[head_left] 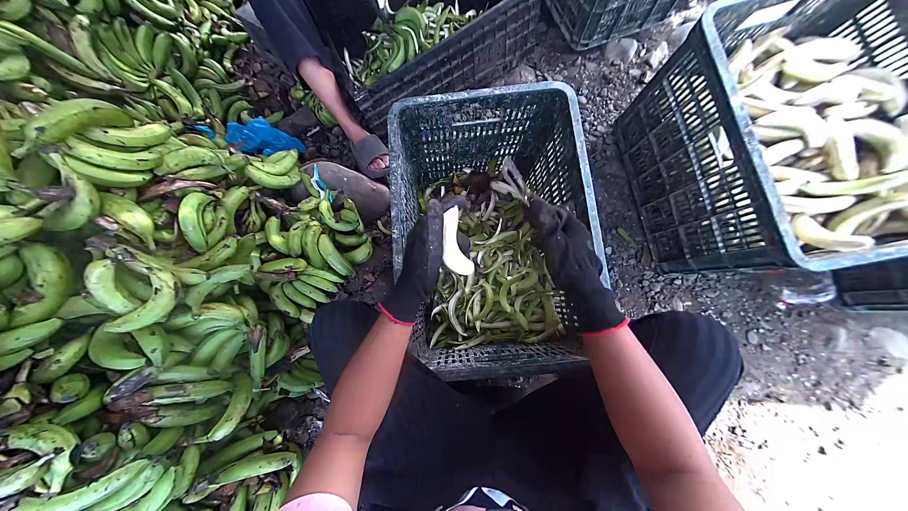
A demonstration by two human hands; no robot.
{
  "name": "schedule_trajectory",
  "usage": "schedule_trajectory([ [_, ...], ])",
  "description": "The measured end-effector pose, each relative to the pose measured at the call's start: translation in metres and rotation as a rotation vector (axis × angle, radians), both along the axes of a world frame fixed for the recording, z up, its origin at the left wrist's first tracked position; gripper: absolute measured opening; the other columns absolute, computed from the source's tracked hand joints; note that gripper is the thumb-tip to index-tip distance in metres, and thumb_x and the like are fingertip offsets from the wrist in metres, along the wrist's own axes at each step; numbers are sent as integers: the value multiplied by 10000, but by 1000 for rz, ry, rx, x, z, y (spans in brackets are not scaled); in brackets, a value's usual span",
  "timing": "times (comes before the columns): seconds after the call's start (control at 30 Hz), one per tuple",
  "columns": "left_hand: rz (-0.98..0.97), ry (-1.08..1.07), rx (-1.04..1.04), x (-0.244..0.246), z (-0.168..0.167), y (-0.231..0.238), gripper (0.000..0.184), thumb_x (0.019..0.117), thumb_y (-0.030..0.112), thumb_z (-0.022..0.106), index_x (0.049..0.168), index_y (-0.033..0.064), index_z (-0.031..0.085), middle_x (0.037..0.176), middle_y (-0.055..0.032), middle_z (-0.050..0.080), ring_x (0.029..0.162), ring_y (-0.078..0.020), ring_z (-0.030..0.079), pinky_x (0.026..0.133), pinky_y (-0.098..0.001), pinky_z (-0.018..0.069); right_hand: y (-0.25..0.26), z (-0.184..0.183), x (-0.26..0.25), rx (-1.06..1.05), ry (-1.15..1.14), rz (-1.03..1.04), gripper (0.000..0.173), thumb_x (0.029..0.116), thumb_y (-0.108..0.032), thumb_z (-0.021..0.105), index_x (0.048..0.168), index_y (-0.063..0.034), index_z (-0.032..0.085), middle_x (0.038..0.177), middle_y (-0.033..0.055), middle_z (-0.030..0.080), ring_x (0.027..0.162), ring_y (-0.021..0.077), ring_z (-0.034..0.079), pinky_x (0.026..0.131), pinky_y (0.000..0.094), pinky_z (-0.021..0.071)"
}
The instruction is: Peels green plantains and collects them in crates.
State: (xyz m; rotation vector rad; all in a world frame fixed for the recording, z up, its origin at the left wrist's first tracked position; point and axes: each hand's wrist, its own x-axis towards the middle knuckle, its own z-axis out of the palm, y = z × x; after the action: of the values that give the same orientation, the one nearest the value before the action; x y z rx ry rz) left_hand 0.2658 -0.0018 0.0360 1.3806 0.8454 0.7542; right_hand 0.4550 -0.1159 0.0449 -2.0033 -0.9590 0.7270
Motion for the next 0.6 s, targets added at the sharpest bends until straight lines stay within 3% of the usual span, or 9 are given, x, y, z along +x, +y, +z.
schedule_trajectory([
  [0.07,-24,294,118,-11,-2,9,515,1119,379,238,1385,109,587,1021,-90,689,856,-174,671,808,-382,576,-16,17,13,86,-9,-32,744,962,-754,337,1254,-153,665,1029,72,699,924,200,663,807,517,527],
  [0.13,-191,672,219,-20,-3,7,480,1106,375,384,1436,66,546,1257,-216,650,1136,-326,641,1009,-542,476,-38,31,30,189,6,-78,705,988,-683,366,1286,-111,651,1125,59,701,985,128,667,874,425,554],
  [0.2,-493,1017,254,-21,-17,1,501,1087,434,429,1382,58,579,1203,-262,654,1115,-422,638,974,-657,463,-65,43,49,297,-16,-148,627,1032,-580,380,1319,-72,611,1206,59,698,999,92,676,874,361,575],
  [0.33,-1067,1300,179,9,-40,-23,539,1066,489,442,1249,29,655,1174,-247,658,1128,-412,621,977,-652,441,-121,59,76,440,-101,-311,470,1096,-482,345,1372,-116,448,1133,-22,658,789,34,644,711,287,576],
  [0.4,-1138,1147,194,40,-27,-32,500,1079,446,443,1248,21,647,1154,-226,656,1079,-358,626,962,-594,454,-147,62,77,535,-58,-359,412,1111,-414,335,1443,-171,346,1158,-46,636,735,40,639,629,259,577],
  [0.47,-977,726,165,84,-2,-38,427,1081,303,494,1378,12,589,1303,-188,646,1175,-272,629,1042,-491,466,-166,58,83,698,49,-363,404,1127,-403,246,1487,-223,284,1263,-54,635,756,63,660,622,249,584],
  [0.5,-863,479,73,114,13,-44,430,1086,262,472,1434,14,518,1321,-175,633,1144,-237,647,993,-435,523,-173,57,86,749,89,-385,423,1128,-421,189,1494,-237,296,1270,-49,644,765,80,675,628,266,594],
  [0.57,-693,69,-128,176,52,-58,445,1100,307,394,1474,68,430,1153,-143,677,922,-228,718,777,-407,629,-185,57,91,777,157,-444,480,1112,-494,122,1468,-263,347,1229,-52,662,785,101,686,636,286,599],
  [0.6,-670,-28,-199,200,72,-64,442,1102,370,358,1454,110,426,1083,-124,702,868,-231,731,737,-400,633,-189,59,93,781,199,-481,497,1099,-541,130,1436,-291,396,1178,-66,683,772,95,686,624,280,591],
])
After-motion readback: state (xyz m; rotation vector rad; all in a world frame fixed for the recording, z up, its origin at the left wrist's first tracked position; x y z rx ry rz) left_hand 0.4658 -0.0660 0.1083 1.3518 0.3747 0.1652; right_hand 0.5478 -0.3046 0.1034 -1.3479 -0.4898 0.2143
